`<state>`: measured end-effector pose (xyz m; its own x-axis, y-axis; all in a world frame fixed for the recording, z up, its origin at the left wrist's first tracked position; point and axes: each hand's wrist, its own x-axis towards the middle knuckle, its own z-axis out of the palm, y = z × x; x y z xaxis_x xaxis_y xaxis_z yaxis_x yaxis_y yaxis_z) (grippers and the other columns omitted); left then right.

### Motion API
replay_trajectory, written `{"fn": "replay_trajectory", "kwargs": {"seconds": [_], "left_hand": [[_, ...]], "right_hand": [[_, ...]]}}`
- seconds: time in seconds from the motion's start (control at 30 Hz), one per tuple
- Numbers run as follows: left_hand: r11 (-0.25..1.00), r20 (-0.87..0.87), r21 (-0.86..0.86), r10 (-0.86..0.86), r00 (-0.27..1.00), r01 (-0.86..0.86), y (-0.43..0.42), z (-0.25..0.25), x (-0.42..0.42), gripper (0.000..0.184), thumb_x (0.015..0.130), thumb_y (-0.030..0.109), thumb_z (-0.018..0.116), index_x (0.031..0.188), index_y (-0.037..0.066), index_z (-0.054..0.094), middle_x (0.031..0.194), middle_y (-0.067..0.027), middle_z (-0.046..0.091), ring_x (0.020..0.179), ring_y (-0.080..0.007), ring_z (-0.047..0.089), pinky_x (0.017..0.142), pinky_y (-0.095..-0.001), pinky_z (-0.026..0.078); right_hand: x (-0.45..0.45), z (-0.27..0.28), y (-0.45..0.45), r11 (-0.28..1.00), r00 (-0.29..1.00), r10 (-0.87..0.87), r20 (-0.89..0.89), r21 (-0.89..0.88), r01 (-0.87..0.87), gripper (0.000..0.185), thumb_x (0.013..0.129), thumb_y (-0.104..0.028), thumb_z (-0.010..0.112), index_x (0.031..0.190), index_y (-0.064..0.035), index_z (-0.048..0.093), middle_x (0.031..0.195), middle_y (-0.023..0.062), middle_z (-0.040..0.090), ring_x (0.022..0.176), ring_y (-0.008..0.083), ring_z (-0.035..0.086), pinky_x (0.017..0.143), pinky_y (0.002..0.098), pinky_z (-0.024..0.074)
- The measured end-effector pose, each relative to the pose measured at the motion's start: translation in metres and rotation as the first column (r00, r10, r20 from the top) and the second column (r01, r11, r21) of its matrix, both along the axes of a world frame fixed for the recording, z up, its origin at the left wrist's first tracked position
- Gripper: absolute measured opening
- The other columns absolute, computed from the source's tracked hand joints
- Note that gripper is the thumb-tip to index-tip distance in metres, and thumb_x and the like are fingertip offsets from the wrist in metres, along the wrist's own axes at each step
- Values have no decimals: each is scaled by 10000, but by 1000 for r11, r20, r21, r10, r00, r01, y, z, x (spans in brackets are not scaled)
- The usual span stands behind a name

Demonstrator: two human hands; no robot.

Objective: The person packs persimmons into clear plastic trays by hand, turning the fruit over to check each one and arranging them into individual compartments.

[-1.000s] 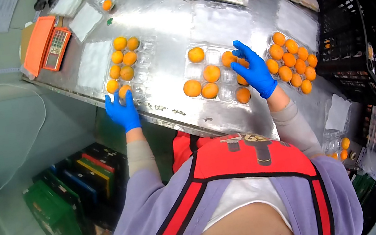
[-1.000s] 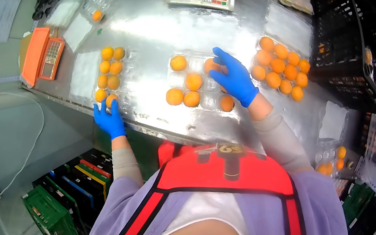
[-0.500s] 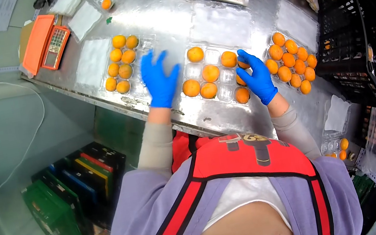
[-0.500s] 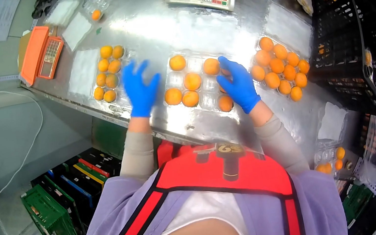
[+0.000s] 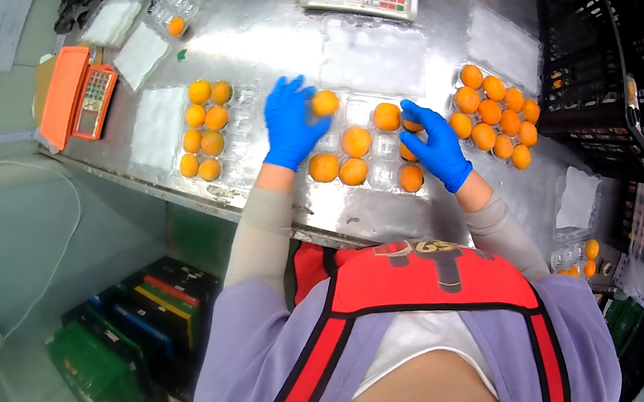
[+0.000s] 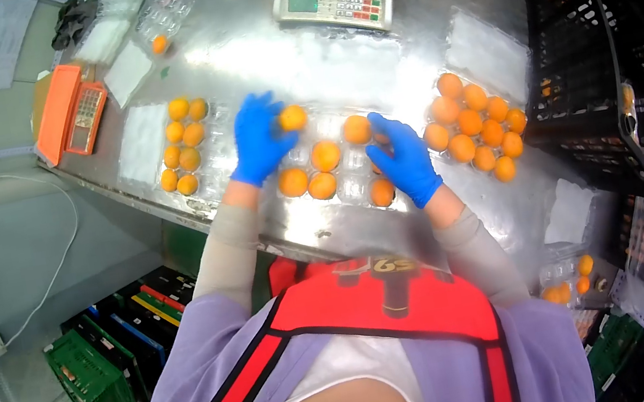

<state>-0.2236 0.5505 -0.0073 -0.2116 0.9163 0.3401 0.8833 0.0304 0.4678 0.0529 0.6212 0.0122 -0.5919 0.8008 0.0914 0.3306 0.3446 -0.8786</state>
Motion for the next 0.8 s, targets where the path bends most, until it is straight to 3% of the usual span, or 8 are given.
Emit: {"fn": "replay_trajectory", "kwargs": {"seconds": [0.1, 0.13, 0.17, 0.23, 0.4, 0.53, 0.63, 0.8], "left_hand": [[966, -40, 164, 211, 977, -202, -3, 6, -31, 507, 611, 256, 768, 1062, 87, 610, 1130, -137, 577, 1093, -355, 494, 952, -453, 371], [948, 53, 150, 276, 960, -281, -6, 15, -43, 501, 621, 260, 773, 1055, 70, 610, 1129, -136, 579, 1091, -350, 495, 948, -444, 375], [932, -59, 91, 356, 933, -350, -9, 6, -64, 491, 633, 260, 776, 1046, 49, 614, 1163, -155, 567, 1105, -343, 492, 959, -432, 374], [889, -290, 144, 457, 841, -434, -15, 4, -84, 489, 646, 279, 770, 1042, 34, 620, 1196, -170, 554, 1119, -334, 491, 967, -424, 375], [886, -191, -15, 452, 871, -463, -17, 5, -89, 502, 659, 300, 756, 1074, 48, 632, 1251, -189, 522, 1157, -334, 476, 957, -437, 380], [866, -290, -93, 449, 845, -491, -18, 14, -81, 558, 686, 303, 745, 1163, 60, 588, 1247, -174, 529, 1161, -317, 481, 965, -424, 370], [912, -6, -22, 409, 913, -409, -18, 10, -86, 590, 722, 328, 716, 1225, 72, 543, 1246, -158, 536, 1161, -308, 485, 985, -445, 335], [883, -396, -186, 333, 856, -430, -19, 4, -86, 589, 783, 387, 647, 1304, 165, 486, 1249, -102, 545, 1211, -303, 440, 1038, -486, 243]], "right_hand": [[-1, -2, 0, 1000, 1000, -12, -29, 23, 12, 493, 801, -143, 650, 1269, -84, 505, 1072, 112, 588, 950, 212, 596, 775, 312, 502], [0, -2, -1, 996, 1000, -7, 10, -94, 8, 514, 811, -139, 644, 1293, -62, 483, 1164, 121, 576, 1044, 237, 578, 900, 336, 451], [1, -4, -2, 999, 1000, -26, 15, -27, 27, 496, 796, -146, 645, 1268, -86, 506, 1046, 121, 596, 911, 226, 603, 760, 320, 505], [1, -6, -3, 998, 999, -31, 6, 62, 31, 496, 800, -154, 641, 1272, -96, 502, 1068, 135, 588, 890, 245, 610, 758, 332, 505], [5, 7, -5, 995, 998, -50, -29, -86, 47, 503, 796, -150, 645, 1274, -89, 500, 1075, 137, 588, 941, 259, 598, 788, 327, 501], [22, 2, -2, 997, 997, -73, 21, 35, 73, 500, 800, -140, 646, 1273, -74, 497, 1074, 139, 589, 962, 251, 596, 807, 320, 499], [37, -1, -4, 992, 992, -122, -35, -20, 122, 497, 807, -126, 646, 1274, -58, 491, 1090, 134, 590, 985, 239, 594, 829, 313, 493], [60, 0, -15, 957, 962, -242, -129, -197, 214, 473, 813, -84, 649, 1259, -30, 500, 1135, 95, 594, 1017, 182, 585, 856, 300, 478]]}}
